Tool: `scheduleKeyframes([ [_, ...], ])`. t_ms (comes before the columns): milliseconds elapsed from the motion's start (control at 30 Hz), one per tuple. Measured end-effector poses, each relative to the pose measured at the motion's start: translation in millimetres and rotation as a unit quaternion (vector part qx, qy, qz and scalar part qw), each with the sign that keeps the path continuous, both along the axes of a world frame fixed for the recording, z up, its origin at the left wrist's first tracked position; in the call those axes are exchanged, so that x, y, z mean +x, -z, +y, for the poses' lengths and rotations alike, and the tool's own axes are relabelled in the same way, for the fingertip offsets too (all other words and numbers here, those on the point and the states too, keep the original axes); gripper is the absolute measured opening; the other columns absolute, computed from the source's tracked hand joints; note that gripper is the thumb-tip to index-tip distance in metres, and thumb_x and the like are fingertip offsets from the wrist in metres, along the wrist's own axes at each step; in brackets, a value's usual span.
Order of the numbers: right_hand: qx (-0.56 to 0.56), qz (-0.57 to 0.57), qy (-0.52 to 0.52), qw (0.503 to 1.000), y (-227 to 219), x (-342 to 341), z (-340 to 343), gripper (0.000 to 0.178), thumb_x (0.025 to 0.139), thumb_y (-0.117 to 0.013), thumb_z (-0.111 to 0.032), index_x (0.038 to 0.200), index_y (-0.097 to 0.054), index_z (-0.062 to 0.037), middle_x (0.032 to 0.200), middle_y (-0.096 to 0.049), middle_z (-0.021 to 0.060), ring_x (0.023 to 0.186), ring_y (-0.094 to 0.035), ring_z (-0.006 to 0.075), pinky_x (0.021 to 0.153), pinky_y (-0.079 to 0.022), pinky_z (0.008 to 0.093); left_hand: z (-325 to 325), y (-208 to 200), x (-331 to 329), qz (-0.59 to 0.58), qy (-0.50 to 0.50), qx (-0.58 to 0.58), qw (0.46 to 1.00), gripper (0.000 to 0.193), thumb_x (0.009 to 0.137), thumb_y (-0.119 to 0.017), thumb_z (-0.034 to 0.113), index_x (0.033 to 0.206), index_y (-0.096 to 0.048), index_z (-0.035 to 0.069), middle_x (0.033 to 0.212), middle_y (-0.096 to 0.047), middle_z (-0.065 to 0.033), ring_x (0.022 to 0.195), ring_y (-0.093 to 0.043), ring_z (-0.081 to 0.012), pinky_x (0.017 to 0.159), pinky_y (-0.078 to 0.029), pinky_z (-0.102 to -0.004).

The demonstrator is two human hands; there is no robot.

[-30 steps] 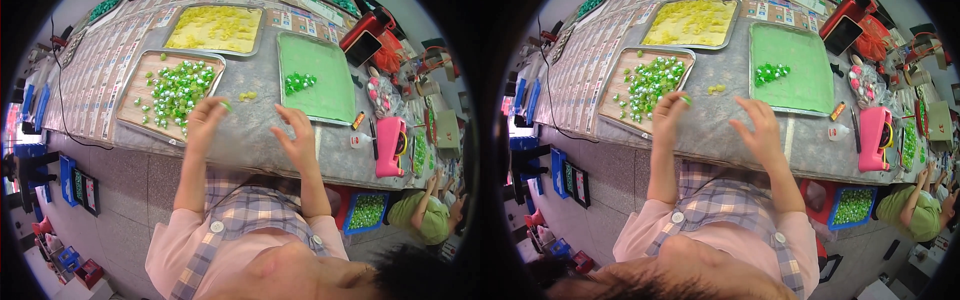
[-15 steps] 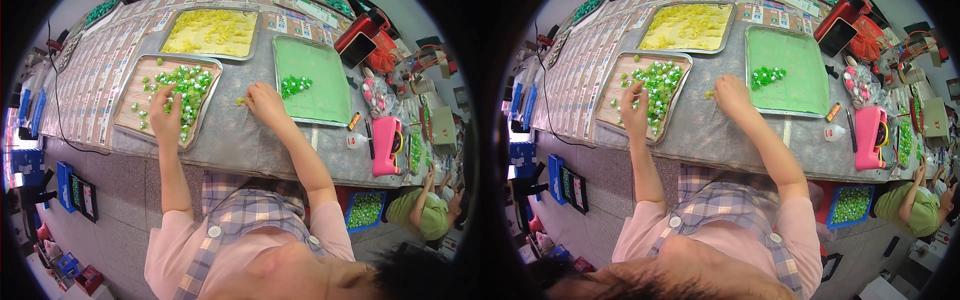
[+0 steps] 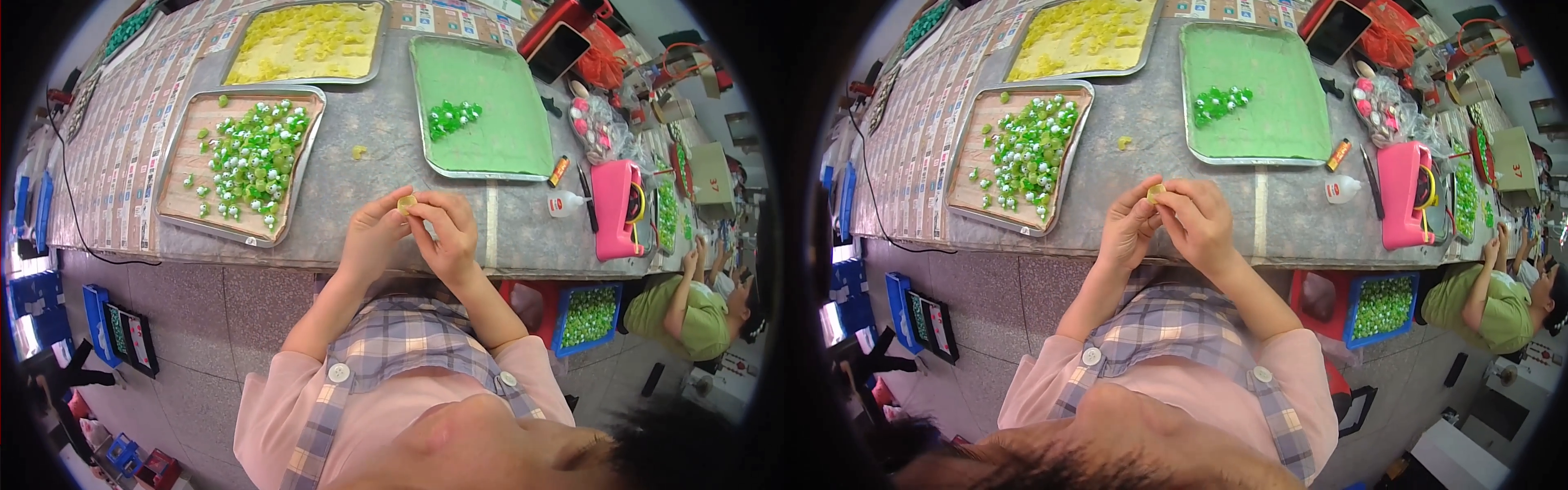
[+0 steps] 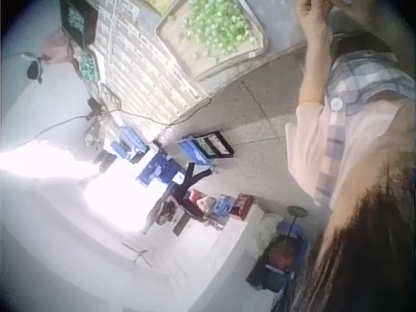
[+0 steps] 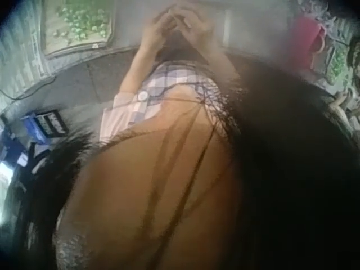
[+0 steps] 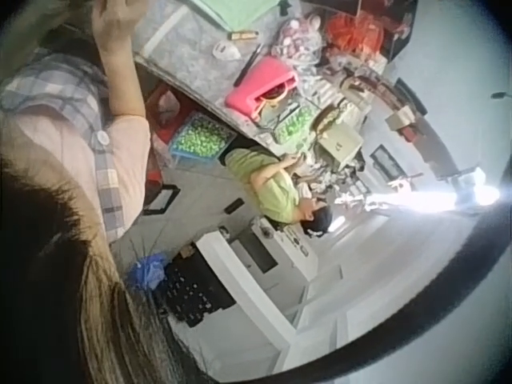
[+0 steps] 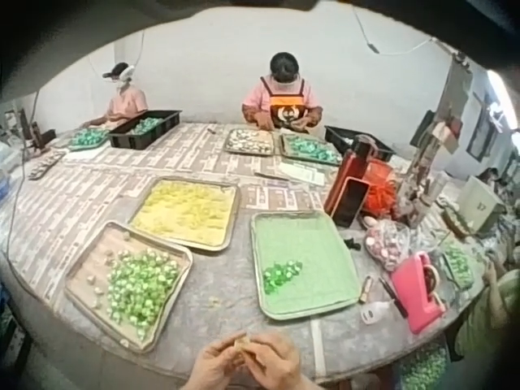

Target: The person assembles small toys by dispensing glue into yellow cup pieces from a bottle and attaching green frog figurines into each cup by hand.

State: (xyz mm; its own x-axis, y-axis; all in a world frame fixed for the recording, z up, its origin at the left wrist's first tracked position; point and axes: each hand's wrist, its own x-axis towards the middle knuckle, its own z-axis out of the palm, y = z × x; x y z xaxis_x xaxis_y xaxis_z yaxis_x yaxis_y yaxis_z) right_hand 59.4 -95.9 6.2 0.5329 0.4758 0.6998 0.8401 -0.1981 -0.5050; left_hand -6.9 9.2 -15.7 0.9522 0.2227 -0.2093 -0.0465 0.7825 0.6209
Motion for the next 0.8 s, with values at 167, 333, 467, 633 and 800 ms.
scheduleKeyframes([
  [167,-0.010,0.026,0.020,0.999,9.9,-11.9,-15.5,0.027,0.062,-0.062,-0.001,0.089,-0.060,-0.0073,0.096,-0.054,0.0081,0.078,-0.052,0.0223,0.063,-0.043,0.0290,-5.4,-1.4,3.0,0.008,0.025,-0.025,0.999,0.025,0.080,-0.047,0.003,0.105,-0.051,0.001,0.095,-0.056,-0.0095,0.083,-0.055,-0.0148,0.075,-0.046,-0.0280],
  [333,-0.016,0.024,0.065,0.997,2.6,-8.7,-45.8,0.030,0.065,-0.060,-0.002,0.095,-0.058,-0.0052,0.104,-0.051,0.0124,0.087,-0.050,0.0243,0.072,-0.042,0.0306,-7.5,12.4,2.1,-0.021,0.039,-0.053,0.998,0.028,0.080,-0.052,0.010,0.106,-0.050,0.001,0.097,-0.056,-0.0112,0.083,-0.055,-0.0157,0.076,-0.046,-0.0288],
  [467,0.125,-0.004,0.333,0.935,4.0,31.6,-103.5,0.038,0.070,-0.059,-0.006,0.106,-0.047,-0.0007,0.109,-0.047,0.0129,0.095,-0.046,0.0250,0.078,-0.038,0.0341,1.1,15.3,1.4,-0.057,0.011,-0.082,0.995,0.036,0.079,-0.054,0.017,0.110,-0.046,0.002,0.098,-0.055,-0.0114,0.083,-0.054,-0.0147,0.079,-0.046,-0.0309],
  [633,0.050,0.062,0.468,0.880,21.7,71.9,-158.3,0.048,0.069,-0.064,-0.016,0.110,-0.043,-0.0003,0.107,-0.047,0.0135,0.098,-0.043,0.0249,0.077,-0.037,0.0350,1.5,14.7,2.6,-0.067,0.022,-0.139,0.988,0.036,0.079,-0.054,0.016,0.112,-0.045,0.002,0.098,-0.055,-0.0106,0.083,-0.054,-0.0146,0.080,-0.045,-0.0307],
  [800,-0.051,0.260,0.394,0.880,51.6,83.3,-174.8,0.039,0.071,-0.063,-0.019,0.101,-0.047,0.0004,0.093,-0.055,0.0131,0.082,-0.052,0.0213,0.066,-0.042,0.0310,-2.5,11.4,3.0,-0.035,0.044,-0.145,0.988,0.046,0.079,-0.054,0.016,0.119,-0.036,0.004,0.100,-0.053,-0.0095,0.084,-0.055,-0.0148,0.078,-0.047,-0.0288],
])
